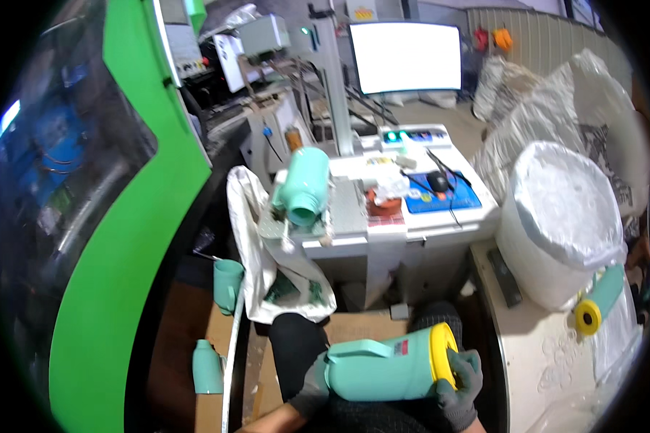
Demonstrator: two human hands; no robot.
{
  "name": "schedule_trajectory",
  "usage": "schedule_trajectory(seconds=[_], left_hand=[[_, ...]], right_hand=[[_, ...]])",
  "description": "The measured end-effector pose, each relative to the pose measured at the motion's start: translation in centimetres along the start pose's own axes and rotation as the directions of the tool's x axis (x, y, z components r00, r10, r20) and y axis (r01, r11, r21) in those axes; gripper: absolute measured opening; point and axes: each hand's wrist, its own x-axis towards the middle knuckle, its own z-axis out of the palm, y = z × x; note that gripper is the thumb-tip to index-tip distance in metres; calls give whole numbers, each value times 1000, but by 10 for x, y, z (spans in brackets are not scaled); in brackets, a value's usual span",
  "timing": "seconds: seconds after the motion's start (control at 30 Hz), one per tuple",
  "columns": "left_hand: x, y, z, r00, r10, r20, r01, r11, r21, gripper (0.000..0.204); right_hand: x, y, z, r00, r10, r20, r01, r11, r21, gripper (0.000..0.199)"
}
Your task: The person assembles teal-colored kettles by inserting a white plastic component into the opening and then screwing on a yellow lid. The person handles the kettles one at a time, repeating the assembly process for multiple units.
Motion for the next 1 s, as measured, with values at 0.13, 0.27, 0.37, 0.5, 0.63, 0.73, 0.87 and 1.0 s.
schedule_trajectory(seconds=[0.13, 0.27, 0.37, 0.5, 0.63, 0.73, 0.87, 1.0], left_hand=[[11, -32, 1, 993, 29, -118, -32, 999, -23, 34], [18, -36, -4, 985, 2, -174, -39, 978, -207, 33], [22, -21, 3, 955, 181, -236, -232, 949, -212, 32], [25, -48, -26, 984, 88, -156, -157, 844, -512, 31], [33, 9, -28, 984, 150, -92, -172, 705, -688, 30], [50, 25, -45, 966, 212, 145, 57, 371, -927, 31], [49, 41, -46, 970, -153, 189, 228, 299, -926, 29], [42, 55, -17, 968, -91, 233, 250, 331, -910, 26]], right_hand=[[-3, 4, 5, 996, 35, -83, -32, 999, 31, 57], [9, -17, -3, 973, -196, -122, 194, 981, -26, 35], [-3, -14, -5, 984, 14, -179, 2, 996, 88, 55], [9, -16, -4, 993, -77, -92, 90, 985, 144, 47], [-1, -6, -12, 1000, 13, 9, -15, 942, 335, 56], [23, -13, -38, 974, 194, 115, -225, 806, 547, 61], [65, -4, -75, 956, 281, -89, -126, 664, 737, 106], [78, -6, -28, 995, 44, 93, -82, 881, 467, 98]])
